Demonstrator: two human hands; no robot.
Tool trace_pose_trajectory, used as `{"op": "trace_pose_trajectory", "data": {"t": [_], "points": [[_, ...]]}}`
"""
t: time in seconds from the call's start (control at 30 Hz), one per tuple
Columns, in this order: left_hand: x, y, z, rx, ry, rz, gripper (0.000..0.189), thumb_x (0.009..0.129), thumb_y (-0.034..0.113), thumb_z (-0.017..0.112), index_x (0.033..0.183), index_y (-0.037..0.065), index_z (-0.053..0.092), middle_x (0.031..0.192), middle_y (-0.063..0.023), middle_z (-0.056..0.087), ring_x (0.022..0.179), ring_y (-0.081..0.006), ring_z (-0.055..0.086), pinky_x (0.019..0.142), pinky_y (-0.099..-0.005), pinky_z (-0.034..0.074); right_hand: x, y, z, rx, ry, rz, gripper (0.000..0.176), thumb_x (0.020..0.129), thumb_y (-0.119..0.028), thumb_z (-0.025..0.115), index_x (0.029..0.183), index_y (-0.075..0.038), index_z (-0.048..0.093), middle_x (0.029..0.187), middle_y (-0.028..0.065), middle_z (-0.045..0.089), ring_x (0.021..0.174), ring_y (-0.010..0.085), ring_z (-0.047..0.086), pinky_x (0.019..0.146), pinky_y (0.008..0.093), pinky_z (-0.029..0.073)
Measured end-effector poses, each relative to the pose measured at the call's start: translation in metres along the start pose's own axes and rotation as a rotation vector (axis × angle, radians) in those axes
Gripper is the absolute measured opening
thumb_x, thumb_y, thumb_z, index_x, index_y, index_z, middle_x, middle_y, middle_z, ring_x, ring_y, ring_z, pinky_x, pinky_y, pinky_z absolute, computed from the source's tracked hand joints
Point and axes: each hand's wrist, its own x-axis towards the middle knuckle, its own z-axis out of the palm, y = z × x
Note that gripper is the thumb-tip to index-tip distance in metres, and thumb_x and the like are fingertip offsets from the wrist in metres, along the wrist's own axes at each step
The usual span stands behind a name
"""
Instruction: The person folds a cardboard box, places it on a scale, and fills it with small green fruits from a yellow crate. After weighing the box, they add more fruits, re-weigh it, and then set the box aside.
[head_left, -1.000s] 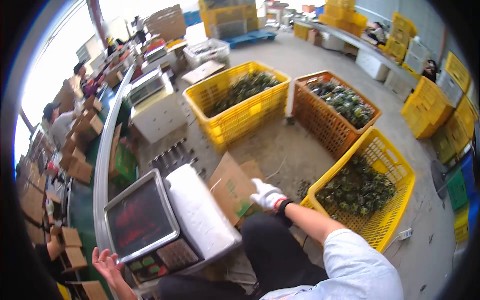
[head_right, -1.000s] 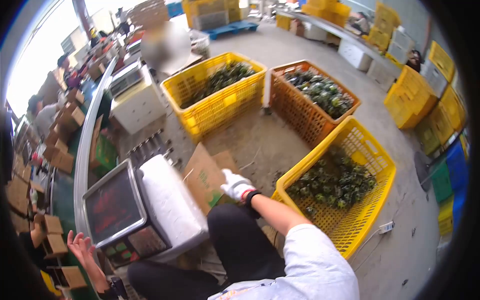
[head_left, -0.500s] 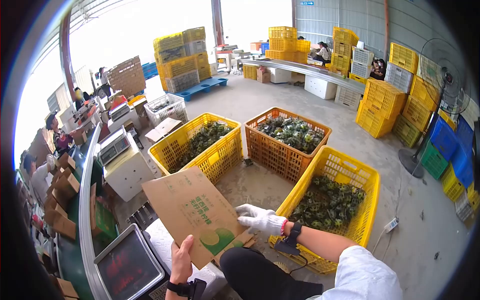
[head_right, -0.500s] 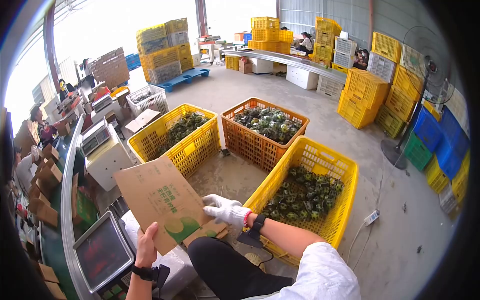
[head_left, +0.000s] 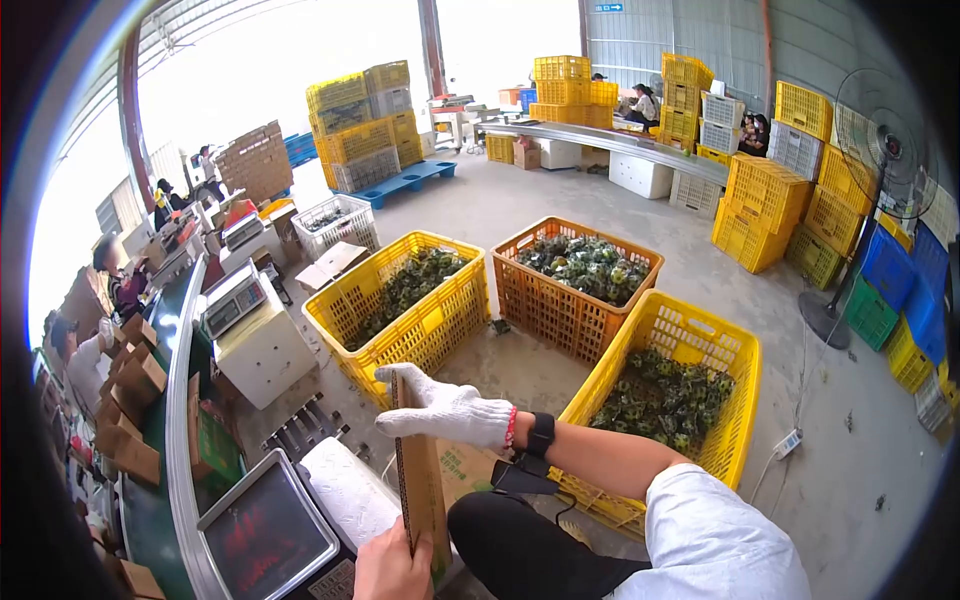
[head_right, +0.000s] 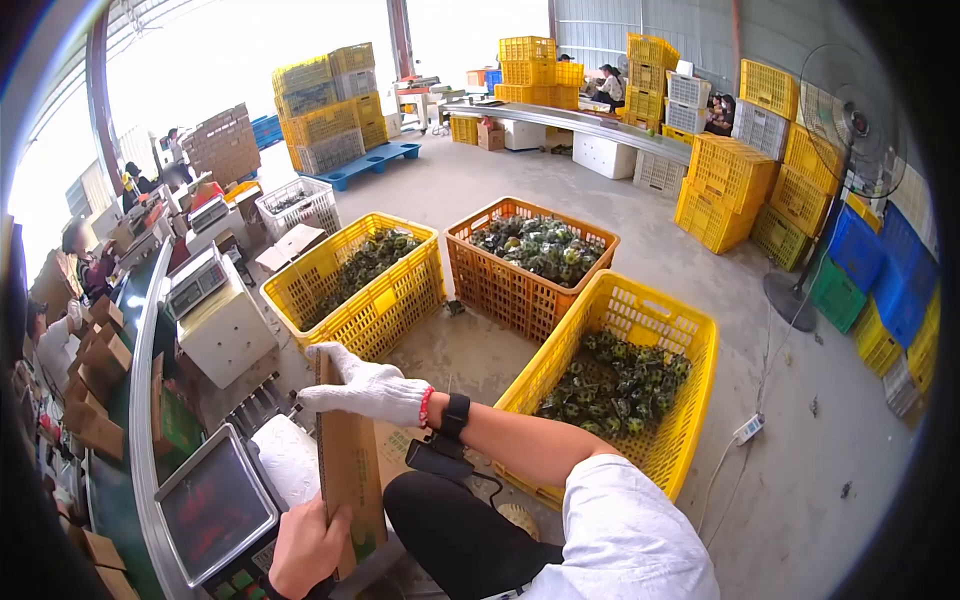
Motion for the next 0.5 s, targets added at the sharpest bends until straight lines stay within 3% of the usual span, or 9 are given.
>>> {"op": "trace_pose_trajectory", "data": {"t": [0.07, 0.17, 0.2, 0.27, 0.3, 0.33, 0.43, 0.5], "points": [[-0.004, 0.006, -0.007, -0.024, -0.073, -0.139, 0.029, 0.096, 0.026, 0.056, 0.111, 0.003, 0.065, 0.090, -0.0285, 0.067, 0.090, -0.0500, 0.064, 0.079, -0.0548, 0.051, -0.002, 0.001, 0.004, -0.048, -0.023, 0.067, 0.099, 0.088, -0.073, 0.061, 0.157, -0.009, 0.028, 0.150, 0.0243, 0.045, 0.143, 0.0337, 0.043, 0.116, 0.0386, 0.033], [-0.001, -0.034, 0.018, 0.002, -0.065, -0.119, 0.030, 0.098, 0.029, 0.056, 0.108, 0.002, 0.066, 0.089, -0.0282, 0.068, 0.089, -0.0497, 0.064, 0.077, -0.0543, 0.051, 0.004, 0.032, 0.021, -0.104, -0.101, 0.166, 0.101, 0.087, -0.076, 0.059, 0.156, -0.010, 0.028, 0.147, 0.0257, 0.049, 0.141, 0.0373, 0.047, 0.116, 0.0387, 0.033], [-0.006, -0.040, 0.026, -0.030, -0.027, -0.104, 0.035, 0.100, 0.032, 0.055, 0.106, 0.000, 0.066, 0.091, -0.0308, 0.066, 0.092, -0.0503, 0.063, 0.078, -0.0551, 0.051, 0.007, 0.053, 0.031, -0.124, -0.118, 0.123, 0.105, 0.083, -0.076, 0.062, 0.158, -0.010, 0.028, 0.143, 0.0281, 0.053, 0.137, 0.0382, 0.050, 0.113, 0.0416, 0.039], [-0.013, -0.065, 0.041, 0.031, -0.131, -0.036, 0.029, 0.100, 0.023, 0.054, 0.115, 0.000, 0.064, 0.084, -0.0213, 0.069, 0.080, -0.0392, 0.068, 0.074, -0.0449, 0.053, 0.000, 0.068, 0.047, -0.040, -0.275, 0.295, 0.097, 0.084, -0.073, 0.065, 0.155, -0.014, 0.034, 0.133, 0.0238, 0.059, 0.127, 0.0340, 0.057, 0.105, 0.0409, 0.046], [-0.024, -0.064, 0.042, -0.205, -0.238, -0.198, 0.050, 0.104, 0.043, 0.053, 0.131, 0.002, 0.060, 0.113, -0.0318, 0.066, 0.110, -0.0460, 0.063, 0.091, -0.0502, 0.050, -0.006, 0.073, 0.055, -0.035, -0.296, 0.303, 0.094, 0.085, -0.072, 0.066, 0.153, -0.014, 0.036, 0.129, 0.0216, 0.060, 0.124, 0.0319, 0.058, 0.101, 0.0397, 0.048], [-0.031, -0.075, 0.052, -0.225, -0.246, -0.203, 0.045, 0.104, 0.041, 0.054, 0.125, 0.002, 0.063, 0.111, -0.0317, 0.067, 0.108, -0.0474, 0.063, 0.089, -0.0499, 0.050, -0.012, 0.077, 0.064, -0.027, -0.318, 0.312, 0.092, 0.085, -0.070, 0.066, 0.152, -0.014, 0.038, 0.125, 0.0193, 0.061, 0.120, 0.0298, 0.060, 0.097, 0.0386, 0.050], [-0.047, -0.078, 0.048, -0.167, -0.161, -0.242, 0.041, 0.103, 0.038, 0.055, 0.118, 0.002, 0.065, 0.103, -0.0309, 0.067, 0.100, -0.0488, 0.063, 0.082, -0.0508, 0.051, -0.007, 0.086, 0.081, -0.101, -0.276, 0.178, 0.090, 0.086, -0.072, 0.062, 0.151, -0.013, 0.040, 0.134, 0.0211, 0.060, 0.128, 0.0348, 0.057, 0.107, 0.0403, 0.043], [-0.051, -0.054, 0.016, -0.109, -0.174, -0.248, 0.036, 0.103, 0.033, 0.056, 0.114, 0.001, 0.065, 0.097, -0.0299, 0.067, 0.095, -0.0489, 0.063, 0.078, -0.0514, 0.051, -0.002, 0.050, 0.074, -0.125, -0.250, 0.130, 0.092, 0.086, -0.073, 0.061, 0.151, -0.012, 0.038, 0.138, 0.0235, 0.057, 0.131, 0.0375, 0.055, 0.110, 0.0403, 0.041]]}}
